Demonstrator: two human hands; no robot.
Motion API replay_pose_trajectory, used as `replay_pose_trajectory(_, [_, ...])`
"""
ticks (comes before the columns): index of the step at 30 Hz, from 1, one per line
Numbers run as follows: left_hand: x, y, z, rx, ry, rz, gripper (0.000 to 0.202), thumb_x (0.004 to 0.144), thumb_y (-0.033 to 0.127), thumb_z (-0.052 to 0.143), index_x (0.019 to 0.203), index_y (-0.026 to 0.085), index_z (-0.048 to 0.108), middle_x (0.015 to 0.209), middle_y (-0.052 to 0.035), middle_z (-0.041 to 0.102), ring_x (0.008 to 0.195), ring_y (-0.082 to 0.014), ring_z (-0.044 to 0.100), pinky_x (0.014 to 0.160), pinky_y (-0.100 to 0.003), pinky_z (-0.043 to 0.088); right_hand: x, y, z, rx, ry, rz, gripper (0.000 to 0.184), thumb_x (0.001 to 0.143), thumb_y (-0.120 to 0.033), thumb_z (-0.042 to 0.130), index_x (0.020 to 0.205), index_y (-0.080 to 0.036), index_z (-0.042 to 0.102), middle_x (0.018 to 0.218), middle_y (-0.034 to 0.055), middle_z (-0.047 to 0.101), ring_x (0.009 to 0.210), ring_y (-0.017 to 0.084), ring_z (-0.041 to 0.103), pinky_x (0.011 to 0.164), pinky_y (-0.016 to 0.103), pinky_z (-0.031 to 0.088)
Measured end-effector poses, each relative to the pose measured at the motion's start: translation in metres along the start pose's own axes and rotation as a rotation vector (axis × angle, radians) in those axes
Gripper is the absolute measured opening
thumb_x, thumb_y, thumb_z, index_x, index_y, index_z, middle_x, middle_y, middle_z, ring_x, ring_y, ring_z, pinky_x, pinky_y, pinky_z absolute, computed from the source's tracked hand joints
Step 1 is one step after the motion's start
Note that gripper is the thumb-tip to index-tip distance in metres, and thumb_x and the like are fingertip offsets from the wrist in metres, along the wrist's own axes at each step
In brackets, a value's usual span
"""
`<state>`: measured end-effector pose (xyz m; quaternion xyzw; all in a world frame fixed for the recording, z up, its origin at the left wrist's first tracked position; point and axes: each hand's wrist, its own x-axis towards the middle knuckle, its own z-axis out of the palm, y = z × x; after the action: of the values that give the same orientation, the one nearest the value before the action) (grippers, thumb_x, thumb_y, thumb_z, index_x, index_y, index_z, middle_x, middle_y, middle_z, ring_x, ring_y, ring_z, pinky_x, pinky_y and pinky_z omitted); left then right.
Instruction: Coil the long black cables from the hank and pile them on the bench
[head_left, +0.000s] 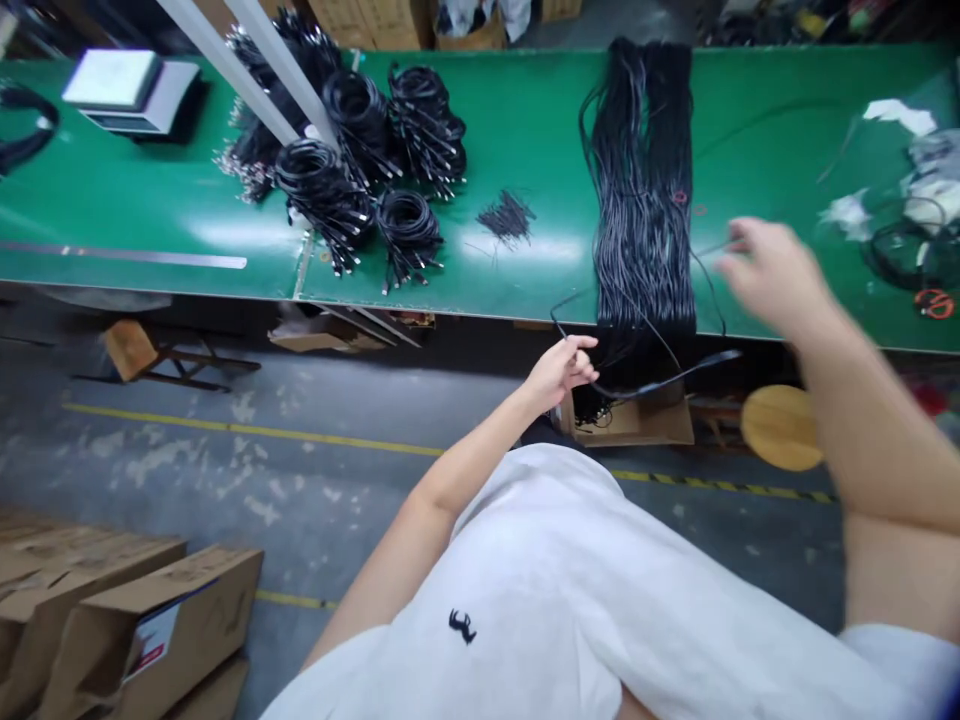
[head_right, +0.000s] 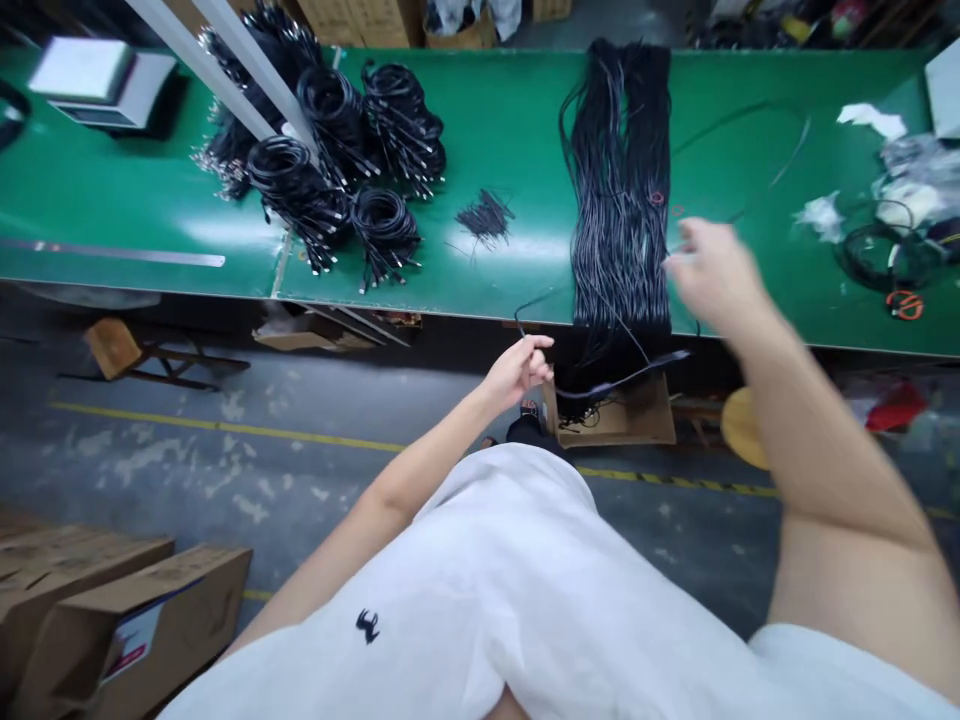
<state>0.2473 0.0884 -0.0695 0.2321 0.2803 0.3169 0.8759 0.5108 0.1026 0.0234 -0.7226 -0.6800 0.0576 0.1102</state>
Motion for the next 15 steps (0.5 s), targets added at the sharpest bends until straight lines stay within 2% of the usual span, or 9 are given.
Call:
replay_pose_trajectory(2, [-0.012, 0.011, -0.007, 0.059, -0.067, -0.119, 0.027, 0.094, 0.039, 0.058, 0.094, 0.013, 0.063, 0.050, 0.0103, 0.032, 0.041, -0.0041, 0.035, 0.051, -0.018, 0.044, -0.023, -0.040, 0.029, 0.143, -0.046, -0.332, 0.053, 0.090, -0.020, 0.053, 0.142, -0.013, 0.047, 0.152, 0.0180, 0.039, 0.142, 0.028, 0.034, 0.115, 0.048, 0.031])
replay_pose_trajectory(4, [-0.030, 0.022, -0.009, 0.152, -0.132, -0.242, 0.028, 0.094, 0.038, 0.057, 0.087, 0.011, 0.063, 0.049, 0.0108, 0.029, 0.038, -0.0028, 0.025, 0.043, -0.016, 0.034, -0.040, -0.081, 0.061, 0.215, -0.196, -0.547, 0.047, 0.089, -0.017, 0.053, 0.136, -0.022, 0.054, 0.146, 0.0082, 0.050, 0.138, 0.025, 0.041, 0.118, 0.048, 0.026])
replay_pose_trajectory(6, [-0.050, 0.038, -0.015, 0.254, -0.126, -0.306, 0.028, 0.092, 0.037, 0.059, 0.085, 0.011, 0.063, 0.050, 0.0100, 0.032, 0.039, -0.0023, 0.025, 0.041, -0.015, 0.032, -0.042, -0.101, 0.084, 0.245, -0.338, -0.590, 0.032, 0.092, -0.020, 0.050, 0.120, -0.025, 0.065, 0.125, 0.0051, 0.065, 0.120, 0.022, 0.055, 0.112, 0.042, 0.035])
replay_pose_trajectory(7, [-0.062, 0.049, -0.022, 0.308, -0.105, -0.309, 0.026, 0.091, 0.037, 0.061, 0.087, 0.011, 0.064, 0.051, 0.0096, 0.033, 0.040, -0.0023, 0.027, 0.043, -0.015, 0.034, -0.038, -0.099, 0.089, 0.247, -0.368, -0.560, 0.027, 0.094, -0.023, 0.048, 0.113, -0.023, 0.068, 0.116, 0.0072, 0.069, 0.111, 0.022, 0.059, 0.105, 0.039, 0.041])
replay_pose_trajectory(8, [-0.074, 0.060, -0.032, 0.368, -0.080, -0.300, 0.025, 0.089, 0.036, 0.064, 0.090, 0.010, 0.065, 0.051, 0.0091, 0.036, 0.042, -0.0025, 0.030, 0.045, -0.015, 0.038, -0.030, -0.088, 0.091, 0.241, -0.368, -0.516, 0.028, 0.096, -0.025, 0.045, 0.109, -0.019, 0.069, 0.111, 0.0108, 0.070, 0.105, 0.023, 0.061, 0.098, 0.038, 0.044])
replay_pose_trajectory(10, [-0.101, 0.084, -0.061, 0.487, -0.003, -0.262, 0.023, 0.086, 0.032, 0.069, 0.091, 0.010, 0.066, 0.052, 0.0081, 0.040, 0.045, -0.0030, 0.037, 0.054, -0.017, 0.046, -0.012, -0.044, 0.090, 0.218, -0.284, -0.375, 0.038, 0.100, -0.028, 0.037, 0.108, -0.011, 0.069, 0.110, 0.0200, 0.069, 0.100, 0.026, 0.061, 0.087, 0.039, 0.046])
replay_pose_trajectory(12, [-0.129, 0.104, -0.091, 0.510, 0.129, -0.194, 0.020, 0.085, 0.030, 0.069, 0.084, 0.011, 0.065, 0.051, 0.0081, 0.041, 0.045, -0.0023, 0.038, 0.056, -0.016, 0.048, 0.003, 0.014, 0.092, 0.193, -0.223, -0.186, 0.041, 0.101, -0.037, 0.037, 0.113, -0.014, 0.069, 0.114, 0.0186, 0.069, 0.097, 0.022, 0.062, 0.082, 0.034, 0.044])
replay_pose_trajectory(14, [-0.151, 0.117, -0.113, 0.353, 0.291, -0.059, 0.019, 0.089, 0.029, 0.065, 0.080, 0.012, 0.062, 0.051, 0.0095, 0.037, 0.042, -0.0008, 0.032, 0.047, -0.011, 0.040, 0.011, 0.062, 0.106, 0.117, -0.241, -0.055, 0.050, 0.100, -0.053, 0.036, 0.110, -0.020, 0.072, 0.110, 0.0158, 0.072, 0.090, 0.020, 0.064, 0.076, 0.033, 0.045])
replay_pose_trajectory(15, [-0.159, 0.121, -0.120, 0.232, 0.366, 0.022, 0.020, 0.091, 0.028, 0.062, 0.080, 0.012, 0.060, 0.052, 0.0102, 0.034, 0.041, -0.0003, 0.029, 0.042, -0.009, 0.033, 0.012, 0.076, 0.117, 0.076, -0.232, -0.078, 0.055, 0.098, -0.061, 0.034, 0.105, -0.023, 0.073, 0.107, 0.0158, 0.073, 0.083, 0.020, 0.064, 0.071, 0.034, 0.045])
